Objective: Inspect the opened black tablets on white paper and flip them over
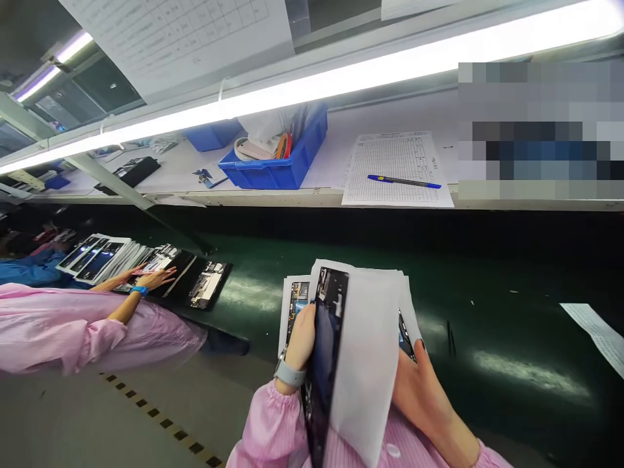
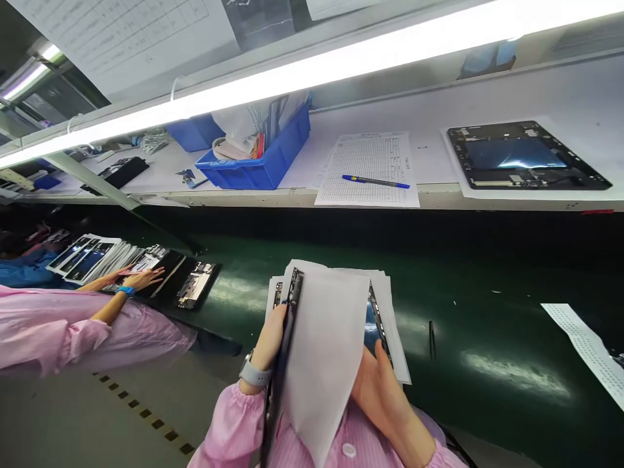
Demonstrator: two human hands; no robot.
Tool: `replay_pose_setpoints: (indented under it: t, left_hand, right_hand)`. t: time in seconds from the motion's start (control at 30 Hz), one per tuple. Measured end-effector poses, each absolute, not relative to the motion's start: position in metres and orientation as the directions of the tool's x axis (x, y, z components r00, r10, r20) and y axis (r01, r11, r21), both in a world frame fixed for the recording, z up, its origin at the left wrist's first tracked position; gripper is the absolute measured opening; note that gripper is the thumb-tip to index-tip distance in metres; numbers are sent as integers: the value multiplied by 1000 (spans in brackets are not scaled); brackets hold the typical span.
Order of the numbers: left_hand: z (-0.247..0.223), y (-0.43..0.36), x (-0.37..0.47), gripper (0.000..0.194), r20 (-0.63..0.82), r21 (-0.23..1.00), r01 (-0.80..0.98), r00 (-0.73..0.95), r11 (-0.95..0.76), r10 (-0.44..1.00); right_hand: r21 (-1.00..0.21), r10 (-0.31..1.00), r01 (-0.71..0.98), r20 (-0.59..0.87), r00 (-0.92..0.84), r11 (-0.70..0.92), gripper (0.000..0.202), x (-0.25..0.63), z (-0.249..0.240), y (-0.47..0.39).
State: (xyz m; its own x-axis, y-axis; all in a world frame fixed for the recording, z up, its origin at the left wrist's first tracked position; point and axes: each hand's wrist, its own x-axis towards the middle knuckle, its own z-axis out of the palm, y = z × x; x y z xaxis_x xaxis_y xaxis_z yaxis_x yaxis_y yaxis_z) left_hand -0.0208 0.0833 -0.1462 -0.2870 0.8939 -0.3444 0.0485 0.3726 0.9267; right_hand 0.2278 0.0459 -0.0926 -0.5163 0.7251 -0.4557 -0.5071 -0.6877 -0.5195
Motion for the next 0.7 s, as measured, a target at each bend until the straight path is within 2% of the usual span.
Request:
replay_pose_setpoints:
  t: [0.07,0.13,0.23,0.37,0.5,0.6,0.7]
  left_hand:
    - [-146,84,-22,35,-308,935,62,-346,349,886]
    - [-150,86,-26,37,-292,938,63,-390,342,873]
    - [-162,87,-35,41,-316,932,32,-411,360,855]
    - [-177,79,-49,53,-405,911,-61,-332,409,852]
    - [-192,73,-67,63,-461,887,-142,-270,439,845]
    - [-207,75,-84,60,-456,890,-141,-306,434,836]
    - [-226,81,-100,51,-444,894,-114,-349,433,825]
  right_hand:
    - [-643,769,-439,-424,-479,-628,73,223,-91,54]
    - [-786,810,-294,-401,-428,-544,67,217,-92,62]
    - [-892,858,-136,-359,-367,-432,57,207,-102,74]
    - [-897,858,-86,-381,-344,-433,49,198,-128,94]
    - [-871,822,-31,-451,-346,-491,54,195,-153,108]
    - [-832,773,24,-526,-353,-555,59,200,-164,107]
    - [-809,748,67,-568,-344,-584,52,219,-169,101]
